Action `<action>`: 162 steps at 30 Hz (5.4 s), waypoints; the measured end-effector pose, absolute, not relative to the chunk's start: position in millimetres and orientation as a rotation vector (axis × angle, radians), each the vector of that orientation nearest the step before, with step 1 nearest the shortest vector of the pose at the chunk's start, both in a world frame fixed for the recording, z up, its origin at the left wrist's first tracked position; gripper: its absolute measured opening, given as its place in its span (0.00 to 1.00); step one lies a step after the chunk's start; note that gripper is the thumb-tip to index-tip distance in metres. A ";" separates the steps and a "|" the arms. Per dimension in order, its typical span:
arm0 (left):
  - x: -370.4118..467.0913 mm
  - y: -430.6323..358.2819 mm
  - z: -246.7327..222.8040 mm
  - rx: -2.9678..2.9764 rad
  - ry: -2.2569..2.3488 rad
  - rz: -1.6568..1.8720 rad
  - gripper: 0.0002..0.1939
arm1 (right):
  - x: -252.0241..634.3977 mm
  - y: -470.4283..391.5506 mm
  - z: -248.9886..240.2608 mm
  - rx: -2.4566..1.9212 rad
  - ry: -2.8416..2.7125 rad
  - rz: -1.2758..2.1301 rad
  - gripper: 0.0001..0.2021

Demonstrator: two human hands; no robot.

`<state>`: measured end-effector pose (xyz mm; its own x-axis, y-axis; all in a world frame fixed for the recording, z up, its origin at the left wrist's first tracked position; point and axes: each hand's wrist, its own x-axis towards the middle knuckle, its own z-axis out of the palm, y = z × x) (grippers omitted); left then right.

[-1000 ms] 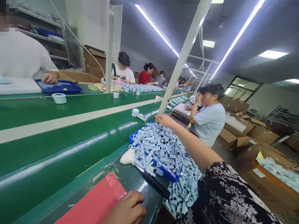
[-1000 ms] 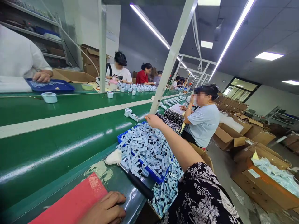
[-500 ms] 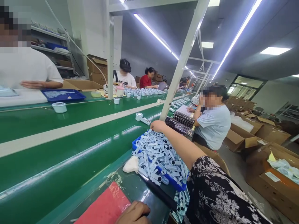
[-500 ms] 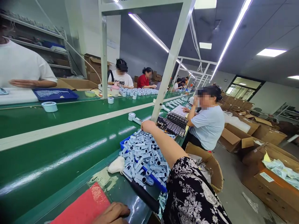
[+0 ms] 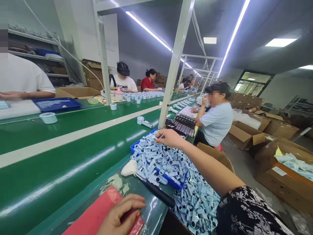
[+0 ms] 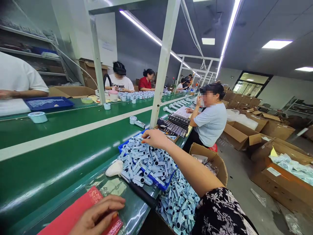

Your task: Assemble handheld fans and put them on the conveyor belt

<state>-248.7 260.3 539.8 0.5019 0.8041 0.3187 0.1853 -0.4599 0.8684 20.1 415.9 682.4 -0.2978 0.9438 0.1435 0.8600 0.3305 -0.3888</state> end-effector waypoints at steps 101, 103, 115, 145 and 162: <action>-186.5 295.5 611.6 0.665 0.446 1.181 0.22 | -29.4 286.7 651.7 -0.900 -1.785 0.414 0.07; -185.6 294.5 611.5 0.676 0.440 1.183 0.22 | -28.5 286.5 650.7 -0.903 -1.792 0.425 0.07; -184.5 296.4 610.7 0.711 0.487 1.202 0.22 | -23.2 286.8 647.2 -0.902 -1.783 0.492 0.07; -178.7 294.0 602.9 0.594 0.523 1.184 0.23 | -16.6 278.2 636.9 -0.889 -1.804 0.170 0.08; -174.5 298.3 596.7 0.665 0.747 1.391 0.31 | -21.6 271.0 606.9 -1.097 -1.810 0.349 0.12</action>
